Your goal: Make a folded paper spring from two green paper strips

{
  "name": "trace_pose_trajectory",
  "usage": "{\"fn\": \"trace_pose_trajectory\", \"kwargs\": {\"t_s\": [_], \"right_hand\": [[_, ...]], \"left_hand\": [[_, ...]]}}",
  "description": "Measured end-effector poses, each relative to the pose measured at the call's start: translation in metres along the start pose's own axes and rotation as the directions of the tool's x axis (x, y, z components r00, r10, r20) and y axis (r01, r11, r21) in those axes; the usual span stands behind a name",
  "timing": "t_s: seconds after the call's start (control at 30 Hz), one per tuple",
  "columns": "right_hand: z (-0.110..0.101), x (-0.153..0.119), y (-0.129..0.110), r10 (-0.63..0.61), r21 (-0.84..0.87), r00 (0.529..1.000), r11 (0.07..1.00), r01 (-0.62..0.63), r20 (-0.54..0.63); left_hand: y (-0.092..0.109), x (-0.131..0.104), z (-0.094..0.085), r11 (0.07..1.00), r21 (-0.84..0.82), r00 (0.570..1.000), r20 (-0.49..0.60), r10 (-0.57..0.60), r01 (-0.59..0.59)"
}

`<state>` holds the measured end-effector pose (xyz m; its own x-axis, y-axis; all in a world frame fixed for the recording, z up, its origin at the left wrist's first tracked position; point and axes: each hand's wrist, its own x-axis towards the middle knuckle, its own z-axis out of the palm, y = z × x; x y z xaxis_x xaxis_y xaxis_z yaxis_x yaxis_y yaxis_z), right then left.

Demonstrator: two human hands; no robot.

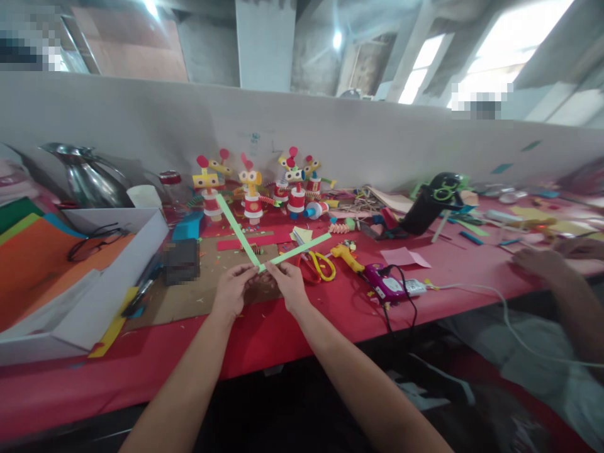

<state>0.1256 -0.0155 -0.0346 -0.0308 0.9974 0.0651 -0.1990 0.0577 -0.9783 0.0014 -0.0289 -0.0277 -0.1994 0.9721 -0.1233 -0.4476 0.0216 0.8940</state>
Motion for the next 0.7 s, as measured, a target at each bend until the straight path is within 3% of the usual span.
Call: {"fn": "trace_pose_trajectory", "kwargs": {"t_s": [0.1, 0.4, 0.7], "right_hand": [[-0.0009, 0.0001, 0.0015, -0.038, -0.03, 0.999, 0.999, 0.039, 0.035], [-0.0016, 0.0025, 0.0072, -0.087, -0.151, 0.996, 0.985, 0.085, -0.007], [-0.0029, 0.0013, 0.0057, -0.128, -0.19, 0.99, 0.972, 0.137, 0.057]], "left_hand": [[-0.0015, 0.0013, -0.0018, 1.0, -0.003, 1.0, 0.0, 0.02, -0.02], [0.0006, -0.0038, 0.0025, 1.0, -0.021, 0.998, 0.061, -0.016, 0.018], [-0.0026, 0.0004, -0.0074, 0.986, 0.16, 0.996, 0.079, -0.047, 0.034]]}}
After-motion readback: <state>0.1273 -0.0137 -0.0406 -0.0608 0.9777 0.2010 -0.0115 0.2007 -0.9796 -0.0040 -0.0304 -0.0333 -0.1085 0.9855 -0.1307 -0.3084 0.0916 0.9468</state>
